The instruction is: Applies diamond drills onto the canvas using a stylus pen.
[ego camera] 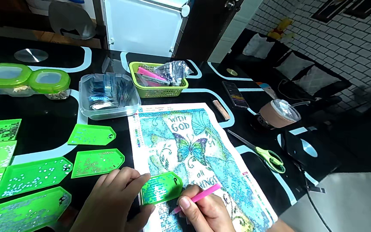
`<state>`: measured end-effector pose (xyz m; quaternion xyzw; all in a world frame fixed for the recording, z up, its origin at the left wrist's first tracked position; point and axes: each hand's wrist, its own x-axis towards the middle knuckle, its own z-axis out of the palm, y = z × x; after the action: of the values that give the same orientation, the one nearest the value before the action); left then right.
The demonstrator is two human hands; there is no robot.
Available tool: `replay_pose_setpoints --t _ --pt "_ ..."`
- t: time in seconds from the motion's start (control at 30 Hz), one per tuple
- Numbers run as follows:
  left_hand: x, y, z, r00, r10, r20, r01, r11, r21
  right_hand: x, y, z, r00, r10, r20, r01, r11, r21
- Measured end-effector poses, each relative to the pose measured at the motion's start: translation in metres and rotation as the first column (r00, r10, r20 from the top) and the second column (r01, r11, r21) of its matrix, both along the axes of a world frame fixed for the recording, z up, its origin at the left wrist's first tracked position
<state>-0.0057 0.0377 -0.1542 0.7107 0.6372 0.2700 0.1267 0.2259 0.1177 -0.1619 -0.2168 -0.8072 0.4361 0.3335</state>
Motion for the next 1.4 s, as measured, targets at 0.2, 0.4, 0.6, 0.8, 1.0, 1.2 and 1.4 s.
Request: replay_pose_setpoints --t 0.2,0.4,0.6,0.8,1.0,1.2,1.4 --pt "-0.0003 0.0 0.0008 1.0 -0.002 0.005 0.002 1.0 -0.009 0.001 0.0013 -0.0014 1.0 -0.001 -0.022 0.0 0.999 -0.033" --pt "-0.0006 -0.0003 -0.0002 1.0 -0.004 -0.003 0.004 1.0 -0.005 0.0007 0.0016 -0.0026 0.999 0.01 -0.052 -0.013 0.999 -0.051" --pt "-0.0008 -0.0002 0.001 1.0 -0.006 0.002 0.006 1.0 -0.008 -0.0001 0.0009 -0.0031 0.999 0.005 -0.04 -0.005 1.0 -0.018" --pt "-0.0007 -0.0007 0.0014 1.0 -0.005 -0.001 0.005 1.0 -0.013 0.0016 0.0015 -0.0022 0.999 -0.012 -0.05 0.009 0.998 -0.062" --pt "-0.0006 -0.0004 -0.0008 1.0 0.001 0.0 -0.001 1.0 0.01 0.0016 0.0007 -0.0013 1.0 0.001 -0.013 -0.001 1.0 -0.015" --pt "-0.0001 -0.0003 -0.0006 1.0 0.001 -0.006 -0.001 1.0 0.015 0.0013 0.0003 -0.0014 1.0 -0.003 -0.009 0.004 1.0 0.013" --pt "0.0001 -0.0006 -0.0026 1.0 0.005 -0.018 -0.004 0.999 0.034 -0.0006 -0.0036 -0.0023 1.0 -0.003 -0.002 0.003 0.981 0.194"
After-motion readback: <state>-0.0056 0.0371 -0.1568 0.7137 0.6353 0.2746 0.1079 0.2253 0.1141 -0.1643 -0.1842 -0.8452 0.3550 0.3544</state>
